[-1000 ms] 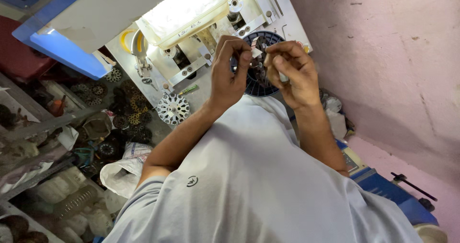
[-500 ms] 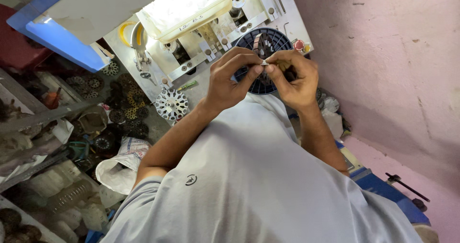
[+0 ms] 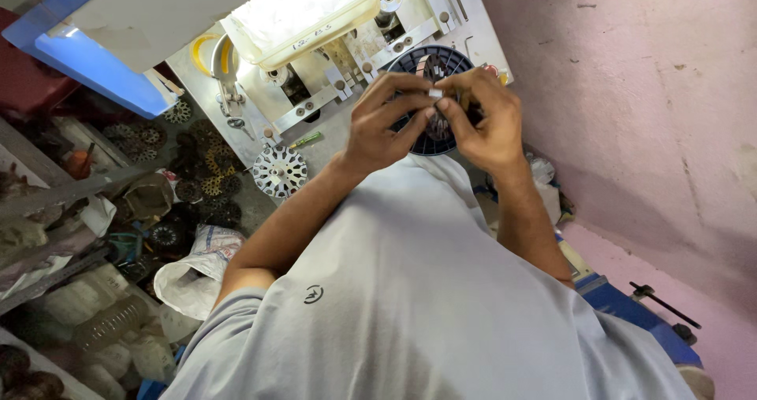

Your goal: The person inserts small white rectangular components into the slots of a circular motor stator held in their hands. They repeatedly pick up the components and place them into the stator's slots, rotating the stator to access different positions.

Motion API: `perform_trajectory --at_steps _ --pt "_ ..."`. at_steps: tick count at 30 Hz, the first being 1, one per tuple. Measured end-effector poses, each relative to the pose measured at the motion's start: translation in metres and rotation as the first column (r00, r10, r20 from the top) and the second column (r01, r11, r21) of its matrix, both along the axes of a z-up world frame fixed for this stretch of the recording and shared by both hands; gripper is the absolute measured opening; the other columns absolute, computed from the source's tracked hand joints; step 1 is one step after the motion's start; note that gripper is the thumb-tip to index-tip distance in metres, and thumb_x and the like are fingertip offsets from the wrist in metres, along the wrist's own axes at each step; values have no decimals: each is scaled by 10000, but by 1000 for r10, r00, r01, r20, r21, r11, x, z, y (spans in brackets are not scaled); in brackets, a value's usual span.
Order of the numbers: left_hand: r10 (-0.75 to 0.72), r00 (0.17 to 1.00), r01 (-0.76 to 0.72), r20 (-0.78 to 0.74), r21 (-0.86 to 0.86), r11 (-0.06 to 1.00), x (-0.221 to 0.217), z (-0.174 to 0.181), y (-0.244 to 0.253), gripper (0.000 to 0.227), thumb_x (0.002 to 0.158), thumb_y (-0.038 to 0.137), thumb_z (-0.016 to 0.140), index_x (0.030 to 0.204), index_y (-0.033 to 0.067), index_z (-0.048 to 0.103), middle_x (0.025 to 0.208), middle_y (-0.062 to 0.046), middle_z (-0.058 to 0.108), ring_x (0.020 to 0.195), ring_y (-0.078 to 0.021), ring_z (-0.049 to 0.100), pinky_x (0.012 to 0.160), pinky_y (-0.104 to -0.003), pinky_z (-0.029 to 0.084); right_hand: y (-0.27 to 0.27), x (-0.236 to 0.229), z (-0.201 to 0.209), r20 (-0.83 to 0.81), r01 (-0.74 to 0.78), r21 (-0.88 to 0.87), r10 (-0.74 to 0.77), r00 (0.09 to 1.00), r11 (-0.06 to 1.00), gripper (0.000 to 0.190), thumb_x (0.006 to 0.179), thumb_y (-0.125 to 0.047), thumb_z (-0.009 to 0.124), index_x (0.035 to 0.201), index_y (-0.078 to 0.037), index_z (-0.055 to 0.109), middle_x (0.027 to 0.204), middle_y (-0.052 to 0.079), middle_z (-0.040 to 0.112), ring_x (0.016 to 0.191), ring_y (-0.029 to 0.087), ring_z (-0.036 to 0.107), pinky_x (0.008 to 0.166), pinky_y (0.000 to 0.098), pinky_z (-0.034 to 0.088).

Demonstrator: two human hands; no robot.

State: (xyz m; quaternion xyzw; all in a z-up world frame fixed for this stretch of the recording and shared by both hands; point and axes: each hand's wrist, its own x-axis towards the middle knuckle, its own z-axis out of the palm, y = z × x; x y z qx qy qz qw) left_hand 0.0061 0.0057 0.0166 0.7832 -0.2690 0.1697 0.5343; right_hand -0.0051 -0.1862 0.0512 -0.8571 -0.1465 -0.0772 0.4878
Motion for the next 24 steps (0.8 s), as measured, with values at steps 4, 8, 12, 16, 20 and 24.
perform_trajectory --at_steps 4,8,12,16,20,24 --pt "-128 932 149 -340 38 988 14 -11 -3 1157 650 354 1017 1527 54 325 1481 -208 458 1353 -374 480 1126 -465 421 0 14 -13 -25 86 -5 -86 996 996 189 975 27 719 1158 -2 682 1030 113 690 890 189 714 767 307 575" --pt "-203 737 217 -644 -59 974 10 -27 -9 1251 584 386 1002 1579 118 292 1504 -172 529 1414 -325 550 1193 -431 469 5 18 -19 -71 109 -71 -114 991 992 131 932 11 749 1052 -6 699 949 116 702 798 221 714 695 329 555" --pt "-155 948 121 -279 -136 983 -6 -46 -17 1213 639 270 1043 1561 155 264 1610 -203 355 1497 -398 425 1239 -476 433 9 13 -15 43 40 -55 -37 998 998 154 891 33 724 1034 -16 696 962 118 701 850 255 726 759 349 576" --pt "-112 986 97 -124 -119 988 -8 -60 -22 1189 695 259 1045 1562 207 234 1629 -189 282 1501 -414 392 1239 -491 444 13 3 -7 15 62 -120 -61 998 991 216 831 26 746 1037 -15 696 936 131 691 801 264 704 731 352 563" --pt "-90 986 78 -138 -95 992 -9 -61 -25 1184 721 266 1039 1570 213 216 1627 -183 276 1508 -407 393 1240 -489 463 3 3 -3 -235 114 18 -107 966 993 285 842 2 779 1115 -37 708 922 72 732 669 156 585 610 289 469" --pt "-44 990 38 -131 -47 998 -7 -58 -27 1213 683 292 1042 1557 207 205 1612 -172 291 1501 -409 377 1236 -509 446 0 5 -14 -177 129 0 -127 976 992 165 874 14 823 1022 -43 778 780 64 680 620 81 545 582 255 438"
